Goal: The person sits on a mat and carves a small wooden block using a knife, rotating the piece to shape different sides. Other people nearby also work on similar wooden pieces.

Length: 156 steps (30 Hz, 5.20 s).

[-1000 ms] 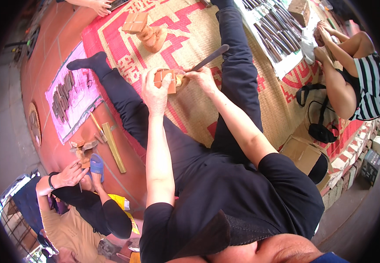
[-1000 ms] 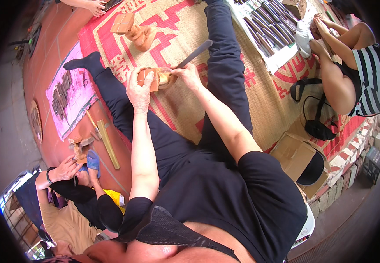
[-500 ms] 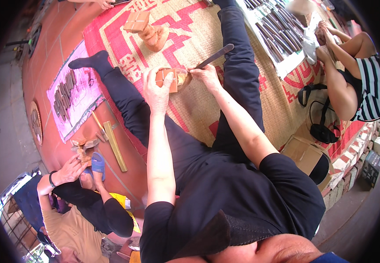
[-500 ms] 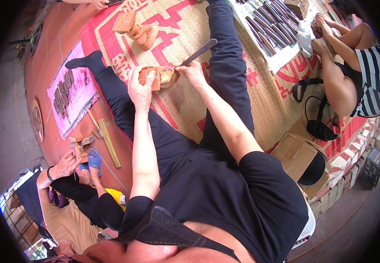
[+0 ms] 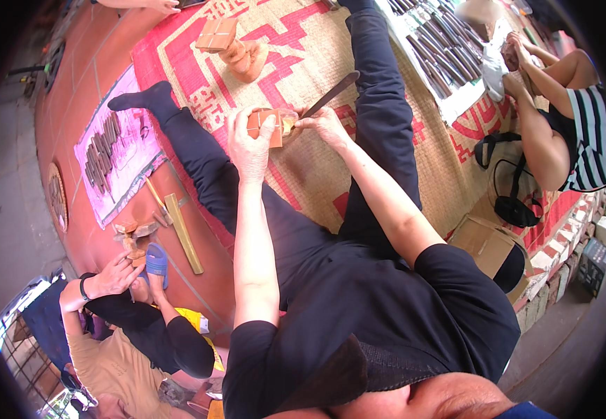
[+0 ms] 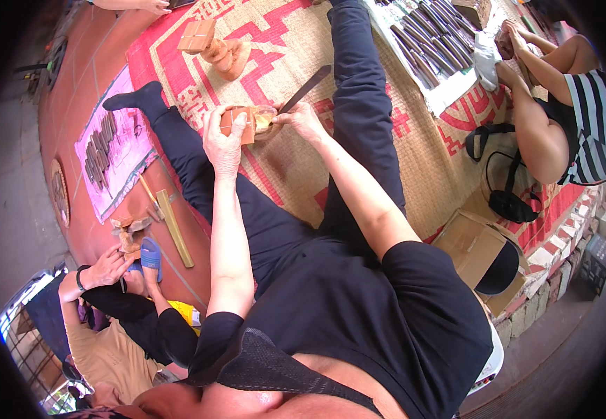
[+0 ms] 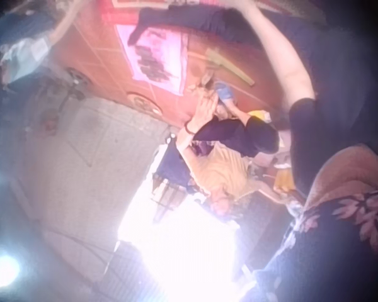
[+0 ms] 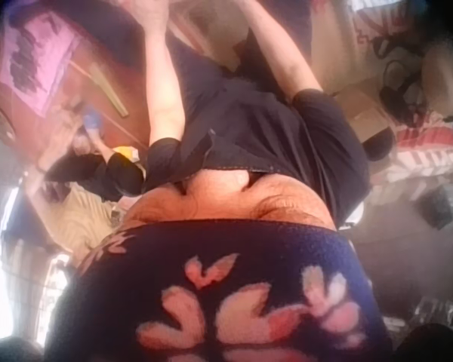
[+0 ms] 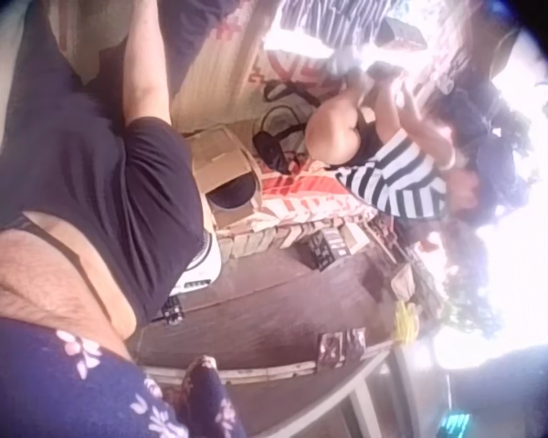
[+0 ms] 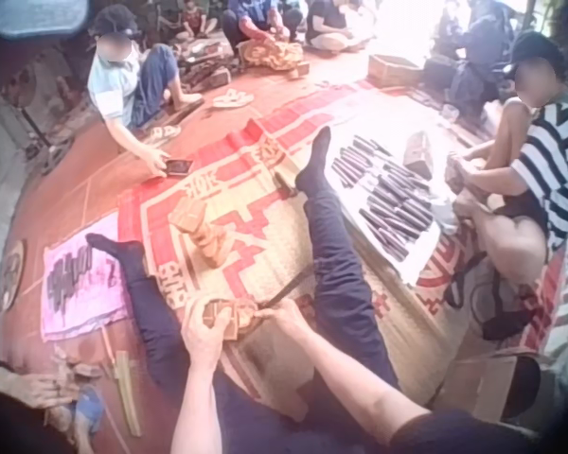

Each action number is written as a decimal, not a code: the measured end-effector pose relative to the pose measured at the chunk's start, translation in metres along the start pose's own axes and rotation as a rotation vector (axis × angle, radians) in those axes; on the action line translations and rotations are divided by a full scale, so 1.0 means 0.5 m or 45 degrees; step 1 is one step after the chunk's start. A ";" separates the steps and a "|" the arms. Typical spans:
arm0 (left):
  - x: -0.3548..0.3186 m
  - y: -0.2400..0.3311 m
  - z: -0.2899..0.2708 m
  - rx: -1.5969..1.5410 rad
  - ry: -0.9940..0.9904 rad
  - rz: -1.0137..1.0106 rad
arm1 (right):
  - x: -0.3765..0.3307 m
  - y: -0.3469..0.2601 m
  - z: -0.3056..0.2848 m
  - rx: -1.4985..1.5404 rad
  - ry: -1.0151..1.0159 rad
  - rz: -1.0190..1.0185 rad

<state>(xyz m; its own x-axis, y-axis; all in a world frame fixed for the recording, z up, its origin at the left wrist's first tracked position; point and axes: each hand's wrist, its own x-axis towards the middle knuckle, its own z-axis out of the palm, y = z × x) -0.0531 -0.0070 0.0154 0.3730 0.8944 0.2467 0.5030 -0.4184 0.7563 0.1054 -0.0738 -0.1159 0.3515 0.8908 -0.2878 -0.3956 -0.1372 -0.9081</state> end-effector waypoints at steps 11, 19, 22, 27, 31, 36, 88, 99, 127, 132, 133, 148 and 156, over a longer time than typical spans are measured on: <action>0.000 -0.003 0.003 0.025 0.000 -0.002 | 0.000 0.003 0.007 0.033 0.065 -0.020; 0.000 -0.004 0.006 0.008 -0.007 -0.004 | 0.005 0.008 0.005 0.163 0.152 0.001; 0.001 -0.001 0.001 0.011 -0.012 -0.026 | -0.002 0.002 0.023 0.033 0.121 -0.061; 0.000 -0.006 0.006 0.023 -0.001 0.009 | 0.007 -0.009 0.016 0.277 0.208 0.021; 0.000 0.000 0.002 0.020 0.004 -0.013 | 0.004 -0.002 0.024 0.126 0.136 -0.018; 0.001 -0.006 0.007 0.021 -0.008 -0.008 | 0.018 -0.001 0.020 0.258 0.182 -0.015; 0.004 -0.003 0.008 0.015 0.009 0.021 | 0.044 -0.019 0.043 0.056 0.309 -0.032; 0.004 0.006 0.013 0.021 -0.001 0.025 | 0.058 0.003 0.034 0.052 0.323 -0.058; -0.010 -0.014 -0.001 -0.006 0.051 -0.078 | 0.032 0.004 -0.006 -0.042 0.032 -0.039; -0.013 -0.020 -0.003 -0.034 0.064 -0.056 | 0.014 -0.029 0.018 0.041 0.153 -0.007; -0.011 -0.015 -0.005 -0.044 0.051 -0.055 | 0.022 -0.014 0.004 0.020 0.086 -0.040; -0.010 -0.009 -0.004 -0.063 0.043 -0.076 | 0.008 -0.002 0.007 0.045 0.029 0.008; -0.014 -0.014 -0.006 -0.012 0.065 -0.049 | 0.014 0.004 -0.005 0.037 0.083 -0.011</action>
<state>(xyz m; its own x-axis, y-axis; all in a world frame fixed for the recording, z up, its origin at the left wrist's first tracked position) -0.0614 -0.0099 0.0101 0.3132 0.9167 0.2482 0.5083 -0.3825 0.7716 0.1095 -0.0688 -0.1205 0.4091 0.8619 -0.2997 -0.4162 -0.1161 -0.9018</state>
